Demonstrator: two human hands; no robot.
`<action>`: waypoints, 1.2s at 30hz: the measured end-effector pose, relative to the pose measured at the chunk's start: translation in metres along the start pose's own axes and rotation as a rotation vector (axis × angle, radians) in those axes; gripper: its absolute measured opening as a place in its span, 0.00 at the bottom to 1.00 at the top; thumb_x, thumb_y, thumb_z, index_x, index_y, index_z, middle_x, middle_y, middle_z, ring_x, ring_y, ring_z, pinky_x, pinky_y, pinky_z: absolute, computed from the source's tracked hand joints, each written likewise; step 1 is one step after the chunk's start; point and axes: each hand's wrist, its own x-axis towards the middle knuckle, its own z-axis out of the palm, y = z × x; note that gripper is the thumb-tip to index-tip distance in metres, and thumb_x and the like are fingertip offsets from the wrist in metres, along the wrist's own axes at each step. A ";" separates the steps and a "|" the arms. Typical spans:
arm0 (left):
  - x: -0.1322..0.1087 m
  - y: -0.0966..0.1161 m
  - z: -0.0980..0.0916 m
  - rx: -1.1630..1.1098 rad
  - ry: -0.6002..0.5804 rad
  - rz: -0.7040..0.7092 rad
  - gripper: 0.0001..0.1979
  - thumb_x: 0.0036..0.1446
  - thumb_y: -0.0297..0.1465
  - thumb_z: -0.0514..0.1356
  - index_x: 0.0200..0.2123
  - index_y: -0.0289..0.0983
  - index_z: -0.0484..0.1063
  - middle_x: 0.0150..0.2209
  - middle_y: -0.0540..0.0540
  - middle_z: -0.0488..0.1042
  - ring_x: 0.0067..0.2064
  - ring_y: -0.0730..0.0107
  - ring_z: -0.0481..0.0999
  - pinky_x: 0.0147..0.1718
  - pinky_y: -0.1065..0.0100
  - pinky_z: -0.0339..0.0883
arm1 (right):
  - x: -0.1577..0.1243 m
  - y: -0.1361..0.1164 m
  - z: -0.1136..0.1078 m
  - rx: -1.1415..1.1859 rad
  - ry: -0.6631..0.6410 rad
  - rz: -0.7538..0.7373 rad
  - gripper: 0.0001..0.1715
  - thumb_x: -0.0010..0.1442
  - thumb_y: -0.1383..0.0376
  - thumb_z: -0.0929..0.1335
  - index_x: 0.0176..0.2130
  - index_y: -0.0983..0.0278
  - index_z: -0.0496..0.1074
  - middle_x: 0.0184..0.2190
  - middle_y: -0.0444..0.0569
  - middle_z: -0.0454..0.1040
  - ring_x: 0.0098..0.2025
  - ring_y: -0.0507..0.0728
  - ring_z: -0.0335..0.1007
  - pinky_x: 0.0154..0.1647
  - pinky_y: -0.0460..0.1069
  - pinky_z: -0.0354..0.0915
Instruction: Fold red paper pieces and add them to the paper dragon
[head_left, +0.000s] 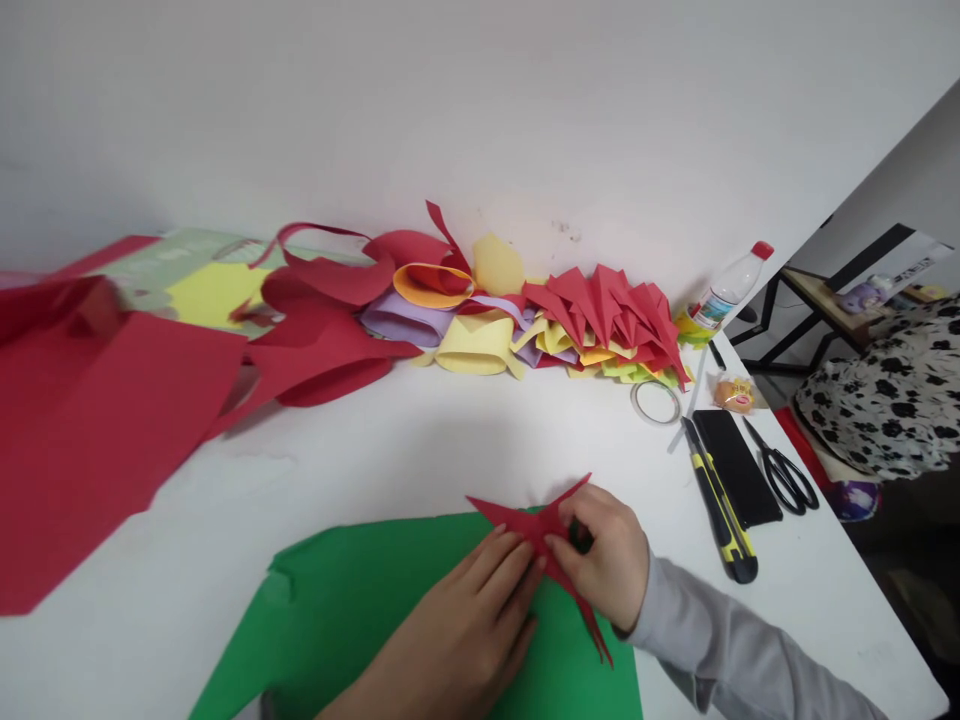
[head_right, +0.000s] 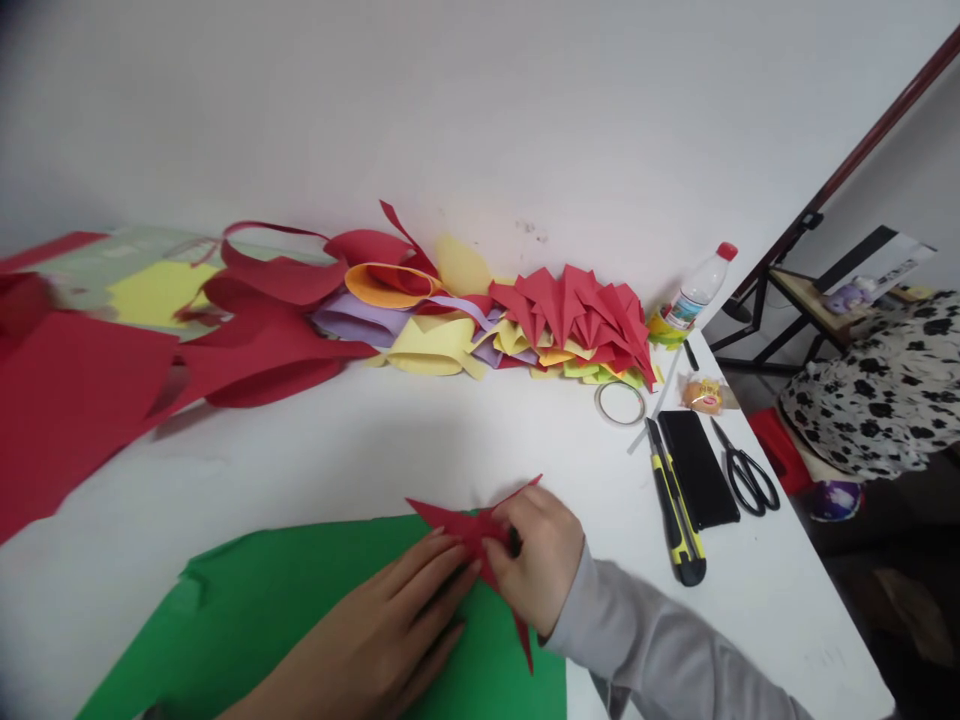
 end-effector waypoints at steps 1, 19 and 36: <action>-0.001 0.002 0.002 0.004 0.008 0.013 0.14 0.63 0.30 0.51 0.45 0.32 0.75 0.45 0.41 0.79 0.49 0.54 0.74 0.51 0.54 0.68 | 0.000 0.000 0.000 -0.033 -0.019 0.029 0.08 0.47 0.72 0.72 0.25 0.63 0.69 0.23 0.42 0.69 0.26 0.52 0.64 0.27 0.45 0.59; -0.009 -0.015 -0.002 0.123 -0.003 -0.230 0.18 0.60 0.31 0.50 0.46 0.27 0.73 0.47 0.28 0.76 0.51 0.45 0.74 0.47 0.49 0.70 | -0.011 0.008 -0.007 -0.367 0.076 -0.806 0.14 0.65 0.74 0.59 0.35 0.68 0.73 0.29 0.53 0.74 0.29 0.56 0.68 0.28 0.50 0.64; -0.011 -0.024 -0.010 0.178 -0.037 -0.187 0.19 0.59 0.34 0.53 0.46 0.28 0.74 0.47 0.29 0.77 0.49 0.45 0.75 0.45 0.51 0.71 | -0.016 0.008 -0.009 -0.399 0.053 -0.876 0.13 0.62 0.75 0.61 0.35 0.70 0.75 0.32 0.56 0.75 0.30 0.58 0.67 0.29 0.54 0.66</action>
